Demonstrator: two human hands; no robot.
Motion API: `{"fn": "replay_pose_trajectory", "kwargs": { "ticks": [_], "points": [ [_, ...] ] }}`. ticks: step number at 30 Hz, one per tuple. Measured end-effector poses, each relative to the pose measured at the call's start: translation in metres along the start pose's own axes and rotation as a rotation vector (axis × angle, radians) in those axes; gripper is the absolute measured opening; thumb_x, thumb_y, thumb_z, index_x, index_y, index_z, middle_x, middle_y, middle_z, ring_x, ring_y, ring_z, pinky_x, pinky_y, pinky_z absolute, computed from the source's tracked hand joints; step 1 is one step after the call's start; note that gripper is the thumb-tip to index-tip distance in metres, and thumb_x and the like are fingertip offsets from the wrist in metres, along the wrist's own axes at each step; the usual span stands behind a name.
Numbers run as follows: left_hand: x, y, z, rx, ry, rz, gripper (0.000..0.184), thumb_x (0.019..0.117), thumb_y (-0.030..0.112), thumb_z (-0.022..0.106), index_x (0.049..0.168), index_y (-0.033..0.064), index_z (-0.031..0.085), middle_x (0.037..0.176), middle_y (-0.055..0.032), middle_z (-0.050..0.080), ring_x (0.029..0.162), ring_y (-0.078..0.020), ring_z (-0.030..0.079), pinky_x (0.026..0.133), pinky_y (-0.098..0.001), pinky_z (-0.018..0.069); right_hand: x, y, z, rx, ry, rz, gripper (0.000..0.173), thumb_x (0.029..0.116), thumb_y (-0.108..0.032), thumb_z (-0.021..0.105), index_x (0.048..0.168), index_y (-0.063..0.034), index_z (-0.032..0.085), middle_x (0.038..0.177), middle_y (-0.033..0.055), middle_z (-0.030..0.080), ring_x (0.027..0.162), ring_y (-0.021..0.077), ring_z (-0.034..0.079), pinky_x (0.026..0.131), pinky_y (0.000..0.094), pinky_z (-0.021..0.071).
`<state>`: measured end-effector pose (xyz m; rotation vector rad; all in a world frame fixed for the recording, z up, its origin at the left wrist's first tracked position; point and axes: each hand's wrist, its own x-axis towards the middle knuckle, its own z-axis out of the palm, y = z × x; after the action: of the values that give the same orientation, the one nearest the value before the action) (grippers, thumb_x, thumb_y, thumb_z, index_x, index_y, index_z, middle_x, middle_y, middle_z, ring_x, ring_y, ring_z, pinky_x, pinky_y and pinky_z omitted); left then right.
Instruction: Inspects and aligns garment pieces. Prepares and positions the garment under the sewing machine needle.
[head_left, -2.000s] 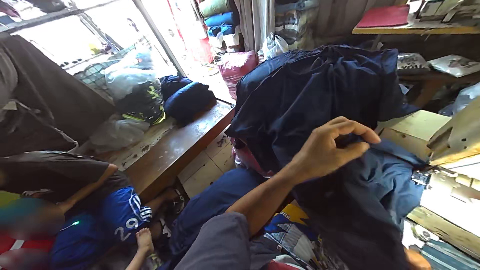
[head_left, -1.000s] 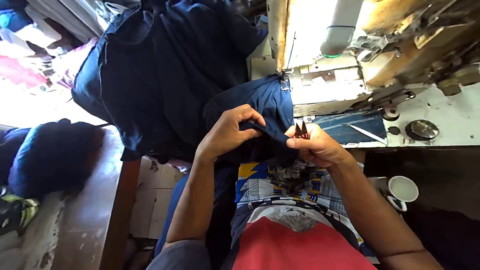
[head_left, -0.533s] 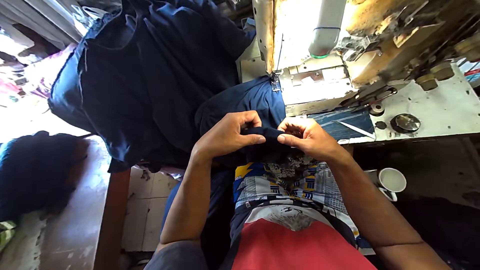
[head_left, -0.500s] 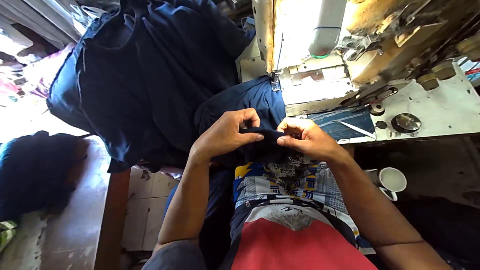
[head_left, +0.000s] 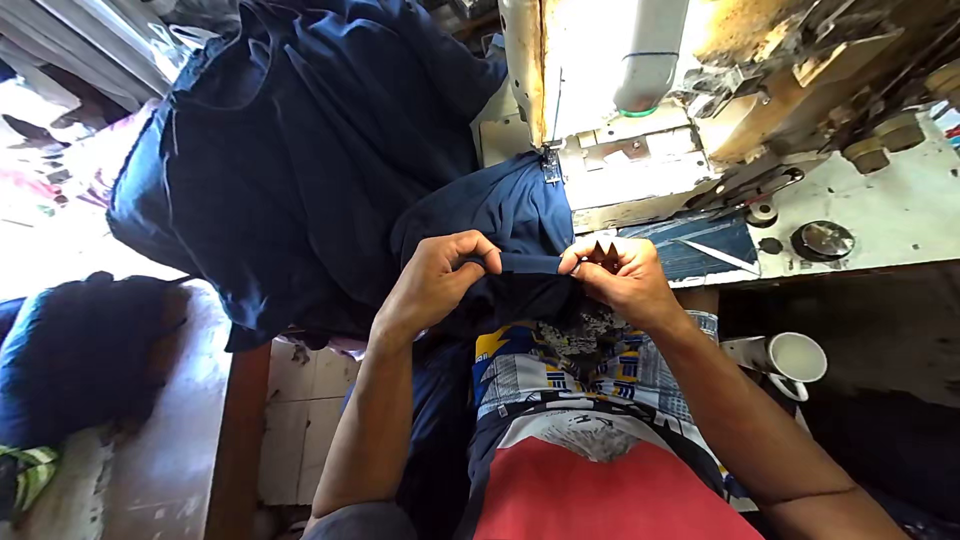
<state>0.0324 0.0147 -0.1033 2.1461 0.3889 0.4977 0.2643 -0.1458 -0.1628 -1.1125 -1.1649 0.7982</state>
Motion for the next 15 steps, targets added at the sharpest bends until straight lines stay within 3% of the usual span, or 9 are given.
{"fn": "replay_pose_trajectory", "kwargs": {
  "ticks": [2,4,6,8,11,13,15],
  "points": [
    [0.000,-0.003,0.001,-0.043,0.015,0.048,0.020,0.0921,-0.007,0.058,0.095,0.0052,0.073,0.108,-0.0045,0.073,0.102,-0.0160,0.071,0.087,-0.0336,0.0623,-0.001,-0.002,0.001,-0.027,0.008,-0.025,0.017,0.0952,0.000,0.061,0.101,-0.0061,0.076,0.081,0.0019,0.070,0.052,0.0051,0.050,0.046,0.0212,0.0426],
    [0.001,-0.006,0.002,-0.060,0.014,0.084,0.021,0.0901,-0.004,0.058,0.099,0.0046,0.075,0.111,-0.0051,0.071,0.103,-0.0164,0.069,0.085,-0.0325,0.0623,-0.001,-0.005,0.001,-0.083,0.014,-0.068,0.019,0.0940,0.002,0.060,0.099,-0.0062,0.076,0.086,0.0009,0.071,0.056,0.0043,0.052,0.049,0.0207,0.0451],
    [0.002,-0.003,0.005,-0.048,0.045,0.082,0.017,0.0913,0.003,0.060,0.098,0.0059,0.075,0.109,-0.0036,0.071,0.097,-0.0140,0.070,0.077,-0.0293,0.0619,-0.001,-0.007,0.001,-0.166,0.009,-0.149,0.019,0.0919,0.004,0.060,0.097,-0.0049,0.076,0.094,0.0020,0.073,0.069,0.0055,0.062,0.060,0.0214,0.0540],
    [0.004,0.005,0.009,-0.007,0.124,0.086,0.008,0.0938,0.012,0.070,0.088,0.0073,0.074,0.100,-0.0021,0.072,0.087,-0.0123,0.070,0.070,-0.0280,0.0615,-0.001,-0.009,0.001,-0.259,-0.006,-0.267,0.017,0.0912,0.004,0.061,0.096,-0.0026,0.076,0.099,0.0047,0.073,0.088,0.0096,0.070,0.076,0.0257,0.0610],
    [0.007,0.018,0.010,0.131,0.179,0.072,0.019,0.0877,0.021,0.082,0.083,0.0123,0.066,0.084,0.0022,0.068,0.072,-0.0090,0.066,0.060,-0.0262,0.0574,-0.001,-0.013,0.004,-0.380,-0.039,-0.411,0.015,0.0924,0.004,0.061,0.098,-0.0002,0.074,0.100,0.0072,0.073,0.094,0.0126,0.070,0.082,0.0297,0.0620],
    [0.007,0.028,0.006,0.258,0.107,0.016,0.025,0.0877,0.027,0.083,0.098,0.0158,0.063,0.080,0.0056,0.066,0.068,-0.0072,0.063,0.059,-0.0269,0.0560,-0.003,-0.017,0.006,-0.461,-0.073,-0.484,0.015,0.0937,0.002,0.061,0.099,0.0001,0.075,0.102,0.0088,0.073,0.095,0.0137,0.070,0.083,0.0309,0.0620],
    [0.005,0.032,0.000,0.379,-0.052,0.019,0.036,0.0927,0.031,0.076,0.125,0.0188,0.066,0.083,0.0070,0.064,0.072,-0.0073,0.062,0.064,-0.0305,0.0564,-0.007,-0.021,0.009,-0.544,-0.107,-0.536,0.016,0.0956,-0.003,0.061,0.100,-0.0030,0.076,0.105,0.0093,0.073,0.094,0.0128,0.071,0.078,0.0291,0.0615]
  ]
}}
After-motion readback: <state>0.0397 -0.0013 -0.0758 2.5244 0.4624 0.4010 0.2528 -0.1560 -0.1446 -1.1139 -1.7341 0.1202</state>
